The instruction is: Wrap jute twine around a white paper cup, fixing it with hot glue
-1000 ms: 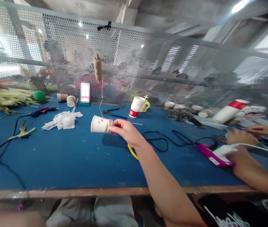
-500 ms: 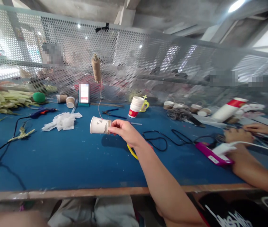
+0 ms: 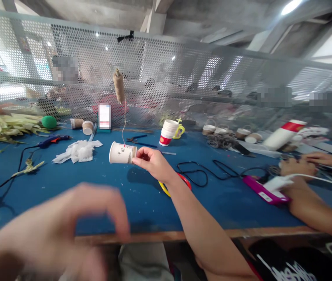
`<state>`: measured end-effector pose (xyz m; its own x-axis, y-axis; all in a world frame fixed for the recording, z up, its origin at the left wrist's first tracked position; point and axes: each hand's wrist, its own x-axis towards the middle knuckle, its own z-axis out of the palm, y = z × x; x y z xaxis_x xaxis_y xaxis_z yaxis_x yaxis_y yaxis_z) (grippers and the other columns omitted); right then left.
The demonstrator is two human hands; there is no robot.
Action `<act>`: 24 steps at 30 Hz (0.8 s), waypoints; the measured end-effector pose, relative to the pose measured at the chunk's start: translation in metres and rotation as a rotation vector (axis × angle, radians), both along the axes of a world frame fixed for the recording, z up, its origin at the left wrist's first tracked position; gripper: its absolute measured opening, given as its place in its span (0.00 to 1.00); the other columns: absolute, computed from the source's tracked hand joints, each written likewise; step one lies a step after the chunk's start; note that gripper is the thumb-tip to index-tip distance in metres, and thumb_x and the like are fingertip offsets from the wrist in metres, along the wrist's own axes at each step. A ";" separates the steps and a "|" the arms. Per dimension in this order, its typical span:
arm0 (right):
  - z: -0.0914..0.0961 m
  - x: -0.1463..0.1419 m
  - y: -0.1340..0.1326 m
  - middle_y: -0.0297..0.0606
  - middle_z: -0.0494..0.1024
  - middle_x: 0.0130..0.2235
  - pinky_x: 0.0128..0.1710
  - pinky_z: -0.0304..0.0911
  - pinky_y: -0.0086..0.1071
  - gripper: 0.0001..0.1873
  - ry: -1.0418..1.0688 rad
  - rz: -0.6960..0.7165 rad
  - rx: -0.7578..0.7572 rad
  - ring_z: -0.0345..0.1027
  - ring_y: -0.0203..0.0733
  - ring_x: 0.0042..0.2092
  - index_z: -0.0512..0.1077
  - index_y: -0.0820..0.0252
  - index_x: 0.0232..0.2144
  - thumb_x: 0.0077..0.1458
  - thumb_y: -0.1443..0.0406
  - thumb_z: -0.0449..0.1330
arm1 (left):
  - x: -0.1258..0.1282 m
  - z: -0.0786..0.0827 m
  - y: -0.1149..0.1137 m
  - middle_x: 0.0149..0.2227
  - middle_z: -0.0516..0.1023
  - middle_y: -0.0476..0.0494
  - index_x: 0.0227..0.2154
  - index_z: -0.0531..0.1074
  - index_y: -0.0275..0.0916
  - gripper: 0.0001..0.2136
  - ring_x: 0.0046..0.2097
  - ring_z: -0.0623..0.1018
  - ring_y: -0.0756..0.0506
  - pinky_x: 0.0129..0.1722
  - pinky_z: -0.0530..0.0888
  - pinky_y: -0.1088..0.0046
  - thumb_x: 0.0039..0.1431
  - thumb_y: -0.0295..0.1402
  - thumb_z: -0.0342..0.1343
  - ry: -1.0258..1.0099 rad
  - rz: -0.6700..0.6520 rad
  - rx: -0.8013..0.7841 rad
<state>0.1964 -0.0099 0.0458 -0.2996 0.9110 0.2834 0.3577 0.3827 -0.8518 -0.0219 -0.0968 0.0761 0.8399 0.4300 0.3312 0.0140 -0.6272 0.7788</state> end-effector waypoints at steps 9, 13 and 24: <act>-0.003 -0.011 -0.012 0.37 0.69 0.32 0.39 0.58 0.35 0.04 -0.280 0.126 0.515 0.62 0.39 0.36 0.62 0.57 0.25 0.52 0.65 0.54 | 0.014 -0.022 0.108 0.28 0.72 0.45 0.50 0.59 0.34 0.26 0.26 0.73 0.50 0.22 0.68 0.76 0.50 0.42 0.54 -0.331 0.572 -0.588; -0.003 -0.008 -0.009 0.37 0.70 0.31 0.39 0.58 0.35 0.03 -0.293 0.105 0.501 0.62 0.39 0.36 0.63 0.58 0.26 0.50 0.67 0.55 | 0.019 -0.036 0.098 0.29 0.73 0.48 0.51 0.61 0.37 0.29 0.28 0.74 0.52 0.27 0.70 0.77 0.44 0.33 0.62 -0.495 0.445 -0.746; 0.005 -0.005 -0.014 0.34 0.72 0.30 0.35 0.59 0.31 0.05 -0.126 -0.016 0.207 0.64 0.36 0.32 0.66 0.60 0.28 0.48 0.63 0.57 | 0.038 -0.044 0.082 0.29 0.73 0.49 0.42 0.68 0.34 0.18 0.28 0.72 0.53 0.30 0.70 0.79 0.47 0.33 0.59 -0.479 0.625 -0.408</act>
